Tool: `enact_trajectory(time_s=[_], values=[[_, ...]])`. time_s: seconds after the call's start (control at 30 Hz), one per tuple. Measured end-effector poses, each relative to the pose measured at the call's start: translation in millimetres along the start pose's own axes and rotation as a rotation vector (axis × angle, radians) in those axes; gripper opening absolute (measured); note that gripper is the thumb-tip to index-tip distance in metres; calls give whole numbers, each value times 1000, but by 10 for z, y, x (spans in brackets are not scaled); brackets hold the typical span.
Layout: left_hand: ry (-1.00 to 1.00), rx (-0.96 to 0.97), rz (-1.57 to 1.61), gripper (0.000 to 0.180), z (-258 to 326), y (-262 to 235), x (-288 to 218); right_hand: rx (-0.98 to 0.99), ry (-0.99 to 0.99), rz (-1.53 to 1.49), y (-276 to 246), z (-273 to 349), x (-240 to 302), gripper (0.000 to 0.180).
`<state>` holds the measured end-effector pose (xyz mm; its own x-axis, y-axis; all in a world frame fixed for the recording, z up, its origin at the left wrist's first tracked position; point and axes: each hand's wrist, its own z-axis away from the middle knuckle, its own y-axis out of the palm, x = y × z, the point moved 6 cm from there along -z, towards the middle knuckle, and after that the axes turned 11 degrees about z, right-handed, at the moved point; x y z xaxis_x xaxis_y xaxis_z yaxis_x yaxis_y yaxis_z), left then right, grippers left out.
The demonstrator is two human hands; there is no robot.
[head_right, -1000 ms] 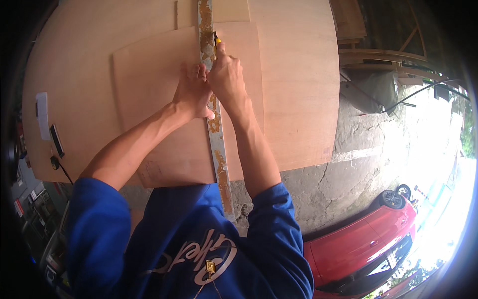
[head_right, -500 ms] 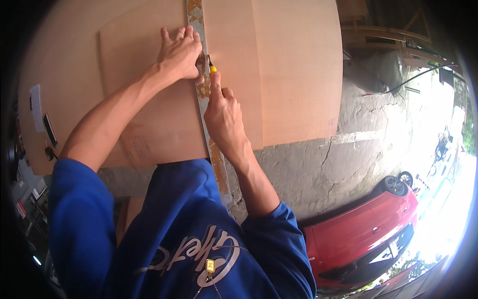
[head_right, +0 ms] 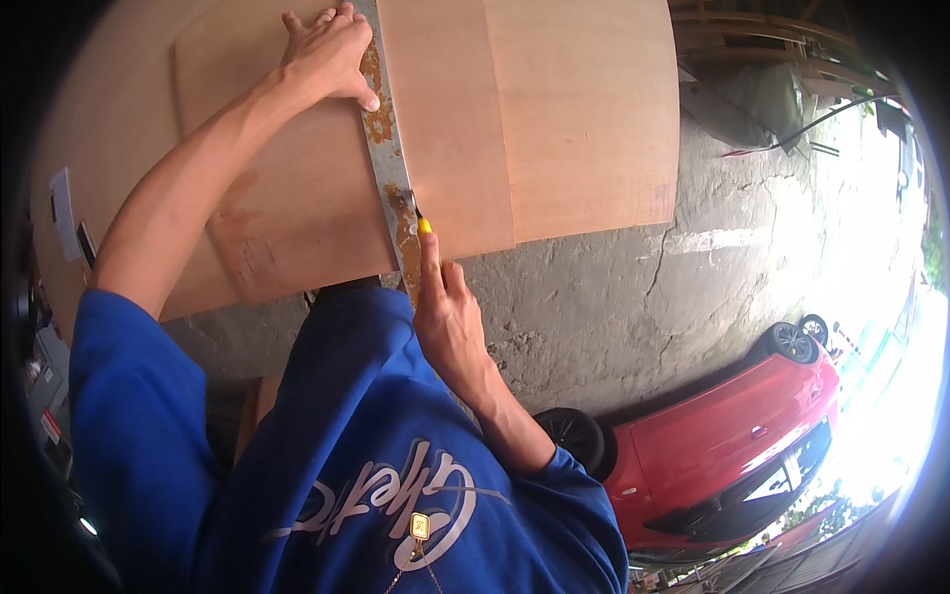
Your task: The person cuts a large sheet of plywood into smaller rectangular pieces using a utility knife and a metal ruler as a straightedge. They repeatedly measure, score, and snap the material, then stack the cut pieces on the floor.
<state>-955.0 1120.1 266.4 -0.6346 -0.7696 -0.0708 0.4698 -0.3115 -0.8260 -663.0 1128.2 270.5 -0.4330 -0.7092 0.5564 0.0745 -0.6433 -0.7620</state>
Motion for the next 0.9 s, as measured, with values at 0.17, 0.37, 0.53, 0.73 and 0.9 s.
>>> enact_trajectory(time_s=[0.17,0.37,0.53,0.73,0.9], values=[[5,-15,11,103,25,-21,-14,-15,27,-27,81,458,-114,59],[-15,12,-1,105,-39,8,-4,314,280,31,99,1026,-277,59],[35,-66,4,74,-50,-22,-6,-135,153,-126,-417,333,-126,54],[46,-9,67,99,-91,-11,-6,-331,-28,-251,-538,-2073,163,54],[92,-79,80,51,-133,9,-3,-443,-186,-246,-613,-3098,511,47]])
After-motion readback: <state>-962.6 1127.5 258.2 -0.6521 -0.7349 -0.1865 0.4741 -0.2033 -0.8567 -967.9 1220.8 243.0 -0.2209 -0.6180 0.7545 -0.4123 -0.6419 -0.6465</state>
